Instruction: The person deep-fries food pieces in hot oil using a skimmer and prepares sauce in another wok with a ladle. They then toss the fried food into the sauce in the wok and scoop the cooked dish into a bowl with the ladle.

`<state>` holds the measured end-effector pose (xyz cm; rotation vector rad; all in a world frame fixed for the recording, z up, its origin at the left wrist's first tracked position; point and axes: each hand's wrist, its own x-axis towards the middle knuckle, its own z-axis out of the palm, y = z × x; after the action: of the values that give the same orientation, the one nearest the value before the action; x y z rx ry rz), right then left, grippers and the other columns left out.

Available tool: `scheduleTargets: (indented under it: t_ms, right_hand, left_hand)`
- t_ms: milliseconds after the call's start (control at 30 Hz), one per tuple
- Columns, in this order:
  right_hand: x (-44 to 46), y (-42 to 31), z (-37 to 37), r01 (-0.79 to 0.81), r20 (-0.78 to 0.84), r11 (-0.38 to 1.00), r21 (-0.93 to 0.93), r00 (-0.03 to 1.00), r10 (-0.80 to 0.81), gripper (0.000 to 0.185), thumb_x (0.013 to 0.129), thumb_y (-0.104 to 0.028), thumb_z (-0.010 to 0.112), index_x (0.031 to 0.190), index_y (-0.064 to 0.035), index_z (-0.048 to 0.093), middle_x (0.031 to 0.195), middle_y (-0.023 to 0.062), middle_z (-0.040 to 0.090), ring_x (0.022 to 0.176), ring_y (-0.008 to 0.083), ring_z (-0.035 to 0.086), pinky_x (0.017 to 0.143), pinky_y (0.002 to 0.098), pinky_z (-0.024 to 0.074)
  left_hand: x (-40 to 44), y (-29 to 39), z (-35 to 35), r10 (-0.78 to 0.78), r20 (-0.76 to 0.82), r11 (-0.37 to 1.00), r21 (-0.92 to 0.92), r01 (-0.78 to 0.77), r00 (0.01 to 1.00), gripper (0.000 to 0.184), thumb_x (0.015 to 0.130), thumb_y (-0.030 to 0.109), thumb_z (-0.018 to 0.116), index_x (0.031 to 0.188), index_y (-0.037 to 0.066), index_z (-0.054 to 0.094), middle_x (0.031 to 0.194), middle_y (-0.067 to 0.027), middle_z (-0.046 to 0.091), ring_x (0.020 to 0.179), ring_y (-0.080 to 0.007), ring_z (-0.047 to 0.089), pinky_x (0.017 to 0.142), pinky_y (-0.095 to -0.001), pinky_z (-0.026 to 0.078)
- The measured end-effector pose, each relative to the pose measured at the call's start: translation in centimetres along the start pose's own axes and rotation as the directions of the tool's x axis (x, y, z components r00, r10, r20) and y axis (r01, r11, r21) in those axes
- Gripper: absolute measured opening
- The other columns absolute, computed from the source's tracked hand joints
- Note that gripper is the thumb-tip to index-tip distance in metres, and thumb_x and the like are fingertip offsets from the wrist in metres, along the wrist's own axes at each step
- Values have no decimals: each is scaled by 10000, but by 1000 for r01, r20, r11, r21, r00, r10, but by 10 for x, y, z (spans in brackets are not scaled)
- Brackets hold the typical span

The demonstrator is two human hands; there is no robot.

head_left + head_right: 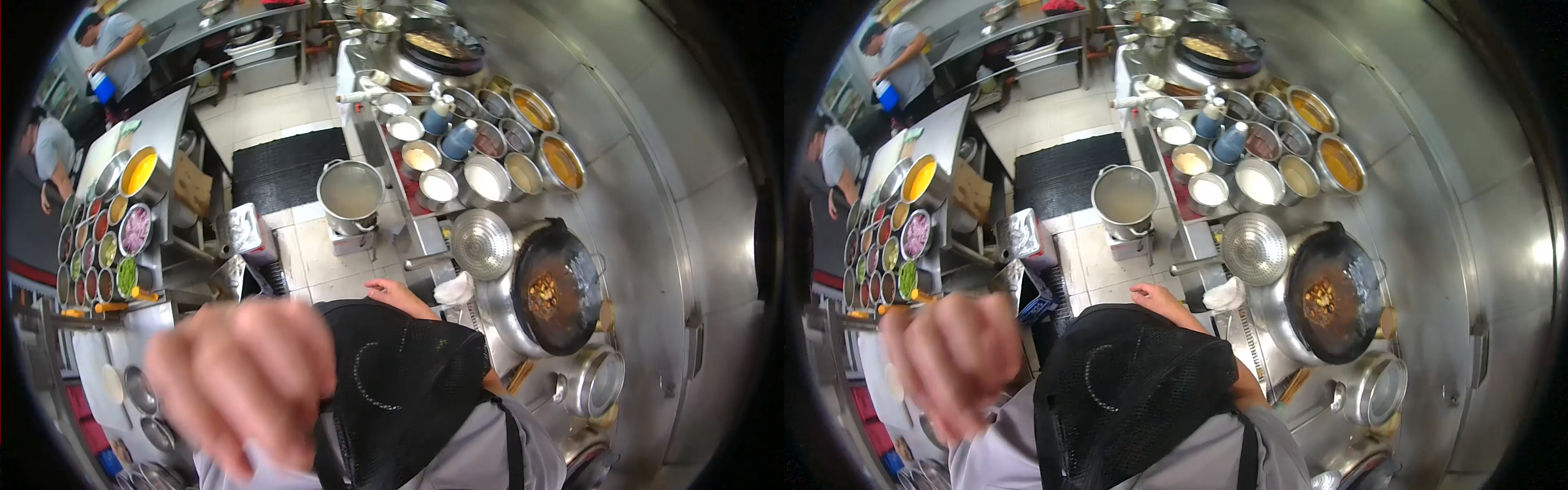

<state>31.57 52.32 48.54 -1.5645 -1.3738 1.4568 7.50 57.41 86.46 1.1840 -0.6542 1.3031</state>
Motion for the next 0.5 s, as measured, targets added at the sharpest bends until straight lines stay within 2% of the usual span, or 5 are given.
scheduleTargets:
  t_ms: [33, 100, 200, 400, 500]
  right_hand:
    - [1, -1, -1, 25, -23, 1000, -4, 999, -25, 398, 905, -289, 612, 1213, -37, 615, 1077, 156, 687, 957, 240, 667, 842, 338, 510]
    - [-1, -9, -3, 9, 16, 1000, -2, 1000, -9, 393, 928, -256, 604, 1238, -16, 586, 1062, 119, 676, 966, 192, 638, 845, 311, 498]
    - [13, -14, -3, 4, 91, 998, -66, 996, 2, 389, 950, -221, 596, 1264, 6, 555, 1047, 82, 667, 968, 145, 615, 847, 281, 487]
    - [42, -39, 12, -17, 209, 994, 105, 978, -6, 326, 914, -236, 651, 1127, 10, 631, 878, 74, 685, 789, 101, 620, 725, 244, 493]
    - [70, -78, 27, -78, 229, 973, -216, 965, 128, 280, 881, -271, 678, 857, 7, 670, 688, 67, 672, 608, 131, 633, 571, 281, 489]
  left_hand:
    - [-2, -15, -26, -14, 198, 993, -114, 37, 980, 144, 854, 131, 692, 843, 95, 553, 846, -153, 685, 676, -229, 585, 638, -362, 465]
    - [-43, -16, -40, -276, -161, 904, 291, 313, 948, 158, 866, 53, 661, 878, 84, 507, 729, -87, 617, 662, -190, 592, 594, -322, 446]
    - [-105, -41, -86, -610, -531, 617, 147, 773, 588, 127, 978, 177, 566, 927, 88, 492, 638, 28, 517, 491, -34, 458, 443, -189, 366]
    - [-274, -49, -134, -450, -859, 55, 246, 968, 243, 288, 1014, 291, 459, 893, 44, 541, 615, -35, 520, 519, -141, 518, 499, -298, 399]
    - [-315, -21, -136, -352, -899, -164, 334, 928, 261, 278, 1008, 268, 435, 949, 22, 551, 750, -155, 585, 689, -300, 597, 663, -403, 460]
